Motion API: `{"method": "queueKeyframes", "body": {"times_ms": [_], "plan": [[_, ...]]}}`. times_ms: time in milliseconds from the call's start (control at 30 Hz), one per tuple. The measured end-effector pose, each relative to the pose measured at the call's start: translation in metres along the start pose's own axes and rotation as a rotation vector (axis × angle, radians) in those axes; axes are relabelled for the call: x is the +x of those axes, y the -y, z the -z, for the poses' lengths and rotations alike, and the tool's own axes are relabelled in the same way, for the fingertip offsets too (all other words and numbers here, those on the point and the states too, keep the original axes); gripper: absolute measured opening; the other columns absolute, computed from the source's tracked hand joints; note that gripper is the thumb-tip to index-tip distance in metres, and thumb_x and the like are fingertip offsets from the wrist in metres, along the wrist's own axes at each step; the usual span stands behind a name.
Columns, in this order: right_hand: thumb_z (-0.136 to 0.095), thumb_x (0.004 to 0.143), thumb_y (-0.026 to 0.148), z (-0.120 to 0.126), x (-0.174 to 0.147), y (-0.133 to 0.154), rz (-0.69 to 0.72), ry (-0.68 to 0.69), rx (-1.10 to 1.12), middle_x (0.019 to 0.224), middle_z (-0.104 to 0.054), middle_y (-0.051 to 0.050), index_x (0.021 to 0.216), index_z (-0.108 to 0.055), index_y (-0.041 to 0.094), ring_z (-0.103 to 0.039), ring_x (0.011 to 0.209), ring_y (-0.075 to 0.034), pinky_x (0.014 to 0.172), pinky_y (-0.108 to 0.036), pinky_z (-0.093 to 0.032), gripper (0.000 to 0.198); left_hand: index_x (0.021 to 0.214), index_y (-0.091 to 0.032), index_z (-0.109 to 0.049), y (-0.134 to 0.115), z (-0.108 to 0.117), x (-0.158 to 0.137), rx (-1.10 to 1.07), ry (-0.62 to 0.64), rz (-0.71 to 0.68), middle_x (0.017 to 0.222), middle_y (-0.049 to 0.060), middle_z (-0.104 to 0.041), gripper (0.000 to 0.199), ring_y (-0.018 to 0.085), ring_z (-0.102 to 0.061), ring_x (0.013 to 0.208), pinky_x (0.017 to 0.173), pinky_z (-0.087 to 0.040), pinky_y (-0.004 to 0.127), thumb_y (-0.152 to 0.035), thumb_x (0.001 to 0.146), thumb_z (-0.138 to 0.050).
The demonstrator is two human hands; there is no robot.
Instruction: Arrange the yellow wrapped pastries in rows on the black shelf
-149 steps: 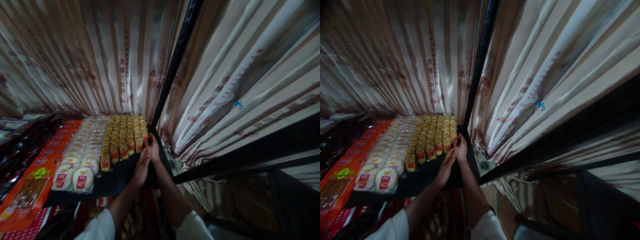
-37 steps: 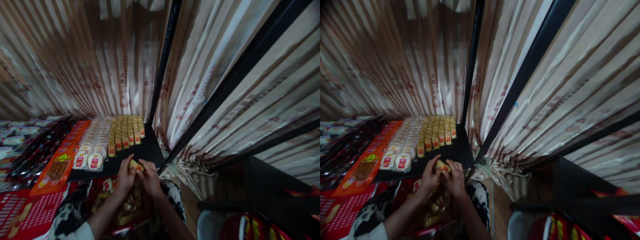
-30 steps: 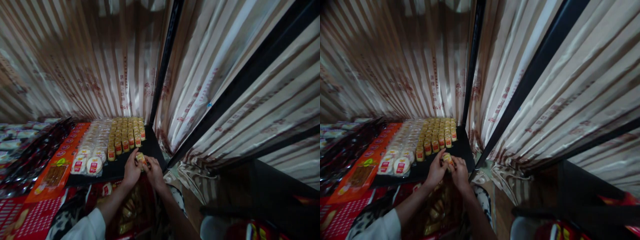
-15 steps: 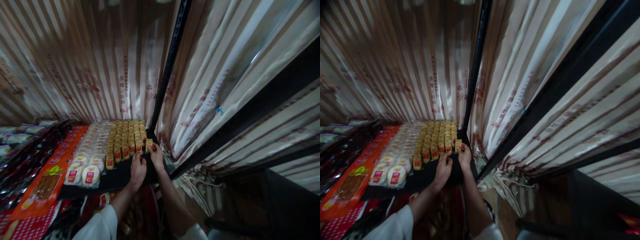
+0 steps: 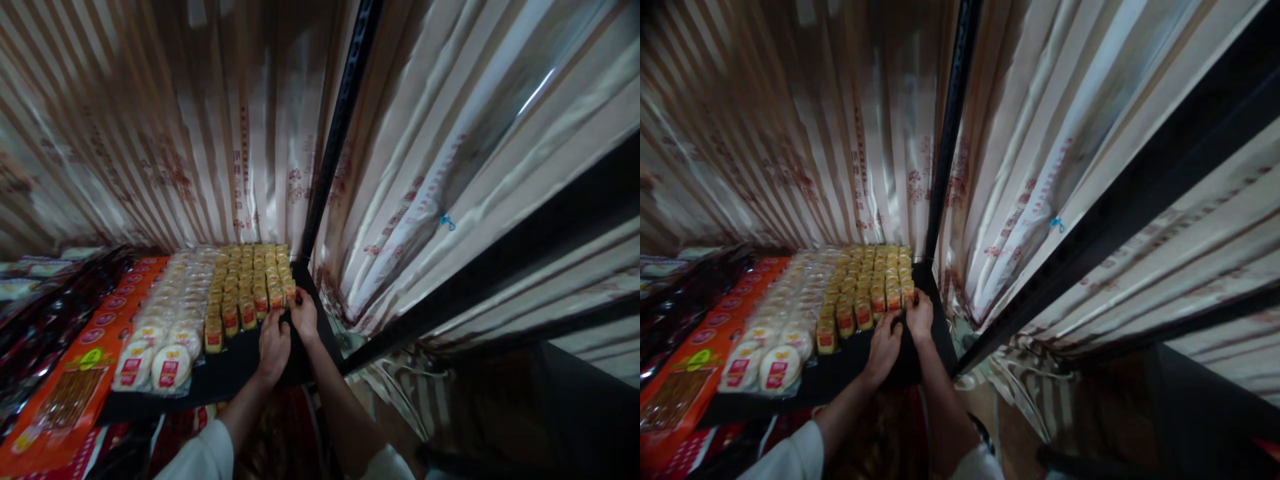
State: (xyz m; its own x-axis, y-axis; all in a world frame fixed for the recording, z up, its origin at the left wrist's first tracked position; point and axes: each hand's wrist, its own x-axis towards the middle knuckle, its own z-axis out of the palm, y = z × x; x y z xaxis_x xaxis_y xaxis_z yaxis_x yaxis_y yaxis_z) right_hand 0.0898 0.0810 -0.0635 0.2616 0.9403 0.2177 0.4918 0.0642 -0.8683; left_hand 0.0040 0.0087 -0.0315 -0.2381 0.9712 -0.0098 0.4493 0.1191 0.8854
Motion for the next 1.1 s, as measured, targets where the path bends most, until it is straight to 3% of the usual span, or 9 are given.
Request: {"method": "queueKeyframes", "body": {"times_ms": [333, 567, 733, 933, 1100], "plan": [[-0.050, 0.078, 0.035, -0.001, -0.007, 0.000, 0.052, -0.026, -0.062, 0.105, -0.060, -0.014, 0.116, -0.056, 0.012, -0.057, 0.094, -0.023, 0.086, -0.037, -0.045, 0.045, 0.111, -0.015, -0.057, 0.003, -0.002, 0.005, 0.011, -0.004, -0.004, 0.122, 0.010, -0.057, 0.038, 0.019, -0.047, 0.119, 0.108, -0.030, 0.035, -0.017, 0.078, -0.040], [-0.049, 0.078, 0.037, -0.004, -0.006, -0.001, 0.026, 0.017, -0.012, 0.103, -0.060, -0.014, 0.109, -0.060, 0.012, -0.057, 0.092, -0.022, 0.077, -0.034, -0.050, 0.041, 0.113, -0.015, -0.057, 0.006, -0.009, 0.007, 0.003, -0.020, 0.041, 0.124, 0.010, -0.055, 0.038, 0.019, -0.046, 0.121, 0.108, -0.030, 0.034, -0.016, 0.077, -0.041], [-0.052, 0.076, 0.041, -0.006, -0.009, -0.004, 0.004, 0.011, 0.082, 0.109, -0.057, -0.015, 0.115, -0.055, 0.012, -0.057, 0.094, -0.021, 0.070, -0.029, -0.052, 0.049, 0.108, -0.014, -0.059, 0.007, -0.008, 0.006, -0.002, -0.034, 0.036, 0.118, 0.010, -0.058, 0.035, 0.019, -0.049, 0.116, 0.105, -0.034, 0.034, -0.013, 0.077, -0.041], [-0.054, 0.074, 0.039, -0.005, -0.012, -0.005, 0.016, -0.045, 0.111, 0.114, -0.056, -0.016, 0.118, -0.053, 0.011, -0.056, 0.097, -0.022, 0.071, -0.031, -0.052, 0.052, 0.094, -0.018, -0.063, 0.008, -0.002, -0.004, -0.025, -0.074, 0.001, 0.102, 0.006, -0.062, 0.029, 0.016, -0.056, 0.103, 0.099, -0.040, 0.031, -0.011, 0.078, -0.041], [-0.050, 0.079, 0.039, 0.012, -0.040, 0.018, 0.002, -0.128, 0.196, 0.113, -0.058, -0.015, 0.115, -0.053, 0.013, -0.057, 0.096, -0.019, 0.069, -0.028, -0.050, 0.045, 0.086, -0.017, -0.061, 0.016, 0.011, -0.042, -0.177, -0.045, -0.031, 0.089, 0.005, -0.061, 0.028, 0.013, -0.060, 0.076, 0.079, -0.048, 0.029, -0.005, 0.073, -0.038]]}}
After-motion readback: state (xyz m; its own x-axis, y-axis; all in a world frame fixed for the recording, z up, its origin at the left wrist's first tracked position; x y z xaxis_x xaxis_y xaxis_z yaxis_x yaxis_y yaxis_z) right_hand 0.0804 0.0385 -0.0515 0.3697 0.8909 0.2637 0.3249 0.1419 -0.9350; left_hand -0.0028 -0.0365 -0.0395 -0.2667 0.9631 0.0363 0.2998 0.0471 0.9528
